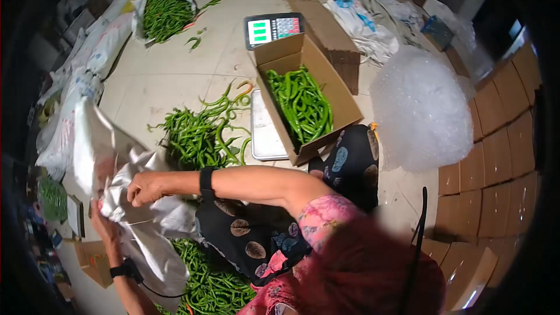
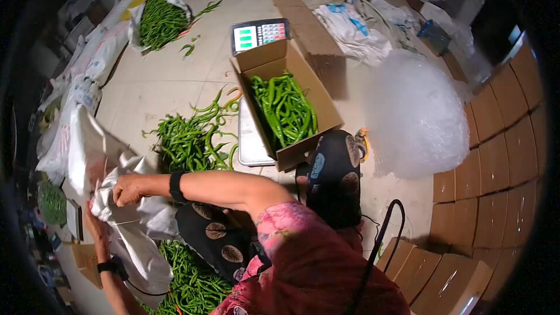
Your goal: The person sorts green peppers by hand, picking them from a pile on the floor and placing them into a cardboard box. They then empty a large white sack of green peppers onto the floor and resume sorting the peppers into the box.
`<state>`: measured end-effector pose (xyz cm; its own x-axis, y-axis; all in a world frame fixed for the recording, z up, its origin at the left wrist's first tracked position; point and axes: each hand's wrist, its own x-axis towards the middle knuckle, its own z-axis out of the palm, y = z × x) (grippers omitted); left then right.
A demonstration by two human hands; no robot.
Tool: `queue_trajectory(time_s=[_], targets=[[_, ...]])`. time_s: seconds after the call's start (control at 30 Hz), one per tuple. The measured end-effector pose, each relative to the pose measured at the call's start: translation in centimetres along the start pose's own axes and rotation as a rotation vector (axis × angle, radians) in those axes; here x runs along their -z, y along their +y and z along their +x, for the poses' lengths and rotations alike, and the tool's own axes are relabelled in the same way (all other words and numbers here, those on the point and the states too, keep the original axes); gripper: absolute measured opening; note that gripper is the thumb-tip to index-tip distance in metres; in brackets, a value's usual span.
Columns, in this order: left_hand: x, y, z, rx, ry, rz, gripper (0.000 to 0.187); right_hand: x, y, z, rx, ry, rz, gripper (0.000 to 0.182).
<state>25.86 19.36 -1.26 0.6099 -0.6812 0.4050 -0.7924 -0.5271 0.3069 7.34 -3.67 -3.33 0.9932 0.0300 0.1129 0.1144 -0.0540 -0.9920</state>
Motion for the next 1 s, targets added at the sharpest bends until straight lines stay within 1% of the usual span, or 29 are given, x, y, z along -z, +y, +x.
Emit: queue_trajectory(time_s=[0.03,0.1,0.13,0.17,0.2,0.23,0.3,0.33,0.37,0.4,0.43,0.47,0.5,0.53,0.57,0.63,0.67,0.7,0.73,0.77,0.83,0.87,0.9,0.97,1.0], targets=[[-0.7,-4.7,0.2,-0.121,0.179,0.099,0.037,0.9,-0.6,-1.9,-0.023,-0.001,-0.010,0.031],[0.4,-6.1,1.3,-0.018,0.255,0.120,0.039,2.5,-0.9,-6.0,0.092,0.030,-0.161,0.032],[1.8,-3.1,2.0,0.069,0.225,0.108,0.041,3.7,-2.0,-8.9,0.165,0.050,-0.202,0.032],[2.7,0.0,2.8,0.152,0.193,0.099,0.042,4.8,-3.5,-11.8,0.106,0.011,-0.195,0.029],[1.3,-6.6,4.8,0.044,0.316,0.131,0.047,5.6,-4.2,-14.4,0.084,0.035,-0.189,0.028],[0.1,-12.5,7.1,0.017,0.413,0.217,0.053,6.5,-4.5,-17.0,0.061,0.062,-0.181,0.027],[-0.7,-13.1,12.4,0.183,0.428,0.248,0.059,7.6,-5.0,-22.0,0.086,0.163,-0.096,0.025],[-1.4,-13.3,16.0,0.026,0.490,0.273,0.058,8.3,-5.6,-24.3,0.068,0.181,-0.052,0.024],[-1.3,-7.4,19.1,0.143,0.387,0.282,0.058,8.8,-6.3,-26.4,0.050,0.196,-0.009,0.024],[-3.3,-6.6,24.7,-0.079,0.526,0.153,0.053,9.2,-6.5,-28.3,0.040,0.234,0.054,0.023],[-4.6,-1.6,28.9,-0.316,0.628,0.052,0.049,9.5,-5.8,-29.6,0.105,0.259,0.112,0.027],[-5.7,4.2,34.3,-0.318,0.576,0.018,0.051,10.2,-5.4,-30.9,0.016,0.217,0.215,0.027],[-6.9,15.9,36.8,-0.374,0.520,-0.090,0.053,11.0,-5.4,-32.0,-0.072,0.170,0.316,0.027],[-8.1,27.9,38.8,-0.449,0.476,-0.200,0.055,11.4,-4.6,-32.7,-0.102,0.185,0.448,0.027],[-9.1,38.9,39.5,-0.533,0.422,-0.308,0.057,12.2,-4.6,-33.4,-0.108,0.220,0.508,0.028],[-10.6,57.7,38.6,-0.692,0.252,-0.503,0.062,14.4,-3.3,-34.7,0.005,0.348,0.321,0.029],[-13.1,63.6,39.2,-0.868,0.252,-0.547,0.054,15.3,-1.7,-35.3,-0.078,0.438,0.212,0.030],[-15.2,67.8,38.9,-0.890,-0.178,-0.849,0.064,15.4,-1.2,-36.0,-0.103,0.640,0.250,0.030],[-16.3,71.5,36.1,-0.881,-0.283,-0.950,0.061,15.9,-1.2,-36.3,-0.054,0.706,0.299,0.029],[-19.2,73.4,35.6,-0.893,-0.249,-1.075,0.059,16.3,-1.6,-36.6,-0.004,0.769,0.345,0.029],[-20.7,73.3,32.4,-0.976,-0.257,-0.828,0.057,17.4,-3.0,-37.8,-0.047,0.648,0.341,0.029],[-21.7,72.2,30.6,-1.010,-0.246,-0.847,0.052,16.9,-2.4,-37.7,0.070,0.688,0.267,0.029],[-22.5,70.5,28.8,-1.038,-0.236,-0.864,0.047,16.6,-2.4,-37.7,0.048,0.643,0.353,0.030],[-22.7,65.3,26.6,-1.004,-0.268,-0.602,0.044,16.2,-2.9,-37.6,-0.030,0.565,0.448,0.029],[-22.5,62.4,25.8,-0.957,-0.313,-0.561,0.043,16.0,-2.7,-37.4,-0.033,0.566,0.447,0.029]])
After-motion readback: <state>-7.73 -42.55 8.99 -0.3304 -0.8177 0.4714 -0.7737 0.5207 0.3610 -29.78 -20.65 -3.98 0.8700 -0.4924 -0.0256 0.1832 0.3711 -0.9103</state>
